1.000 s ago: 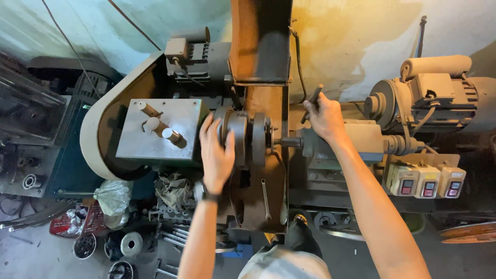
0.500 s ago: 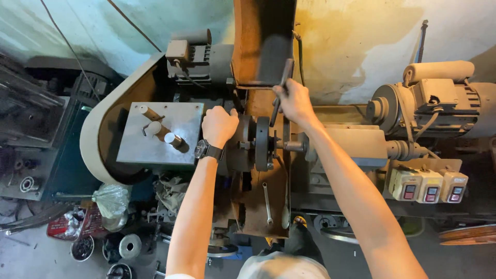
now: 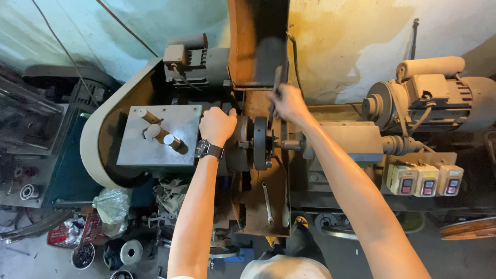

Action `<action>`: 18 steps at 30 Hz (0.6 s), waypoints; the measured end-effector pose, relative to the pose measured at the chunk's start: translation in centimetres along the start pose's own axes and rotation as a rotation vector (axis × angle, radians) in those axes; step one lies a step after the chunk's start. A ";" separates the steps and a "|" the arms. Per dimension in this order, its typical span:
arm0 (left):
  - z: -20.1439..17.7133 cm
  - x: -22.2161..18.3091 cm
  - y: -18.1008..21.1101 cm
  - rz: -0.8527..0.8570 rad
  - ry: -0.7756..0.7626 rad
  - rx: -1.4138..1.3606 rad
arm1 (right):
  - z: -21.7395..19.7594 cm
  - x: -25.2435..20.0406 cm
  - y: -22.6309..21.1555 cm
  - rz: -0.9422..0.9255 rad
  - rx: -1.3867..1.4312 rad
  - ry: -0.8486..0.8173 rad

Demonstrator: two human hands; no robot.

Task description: Operates a metal lathe to adjust and measure a workpiece.

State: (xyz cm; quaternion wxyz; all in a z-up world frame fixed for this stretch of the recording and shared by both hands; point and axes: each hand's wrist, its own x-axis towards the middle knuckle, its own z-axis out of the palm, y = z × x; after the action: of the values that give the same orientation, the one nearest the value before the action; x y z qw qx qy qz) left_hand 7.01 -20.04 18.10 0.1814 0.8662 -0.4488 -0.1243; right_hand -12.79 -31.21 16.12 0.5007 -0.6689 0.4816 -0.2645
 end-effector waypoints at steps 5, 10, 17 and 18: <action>1.5 -0.4 -1.5 -0.011 0.080 -0.013 | -5.3 -1.3 3.0 -0.290 0.066 0.328; 0.1 -6.9 -1.5 0.074 0.229 -0.093 | -8.6 -5.6 6.2 -0.335 -0.143 0.377; 14.0 -17.6 -12.2 0.305 0.552 -0.637 | -8.0 -6.0 7.5 -0.363 -0.456 0.405; 17.5 -19.1 -14.9 0.204 0.448 -0.582 | -7.9 -6.1 7.4 -0.347 -0.492 0.393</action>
State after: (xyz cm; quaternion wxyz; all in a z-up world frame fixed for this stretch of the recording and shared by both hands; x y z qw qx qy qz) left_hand 0.49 0.03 -3.07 0.5251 0.7349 -0.4279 -0.0352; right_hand -24.63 -29.26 12.93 0.1700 -0.7777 0.4970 -0.3454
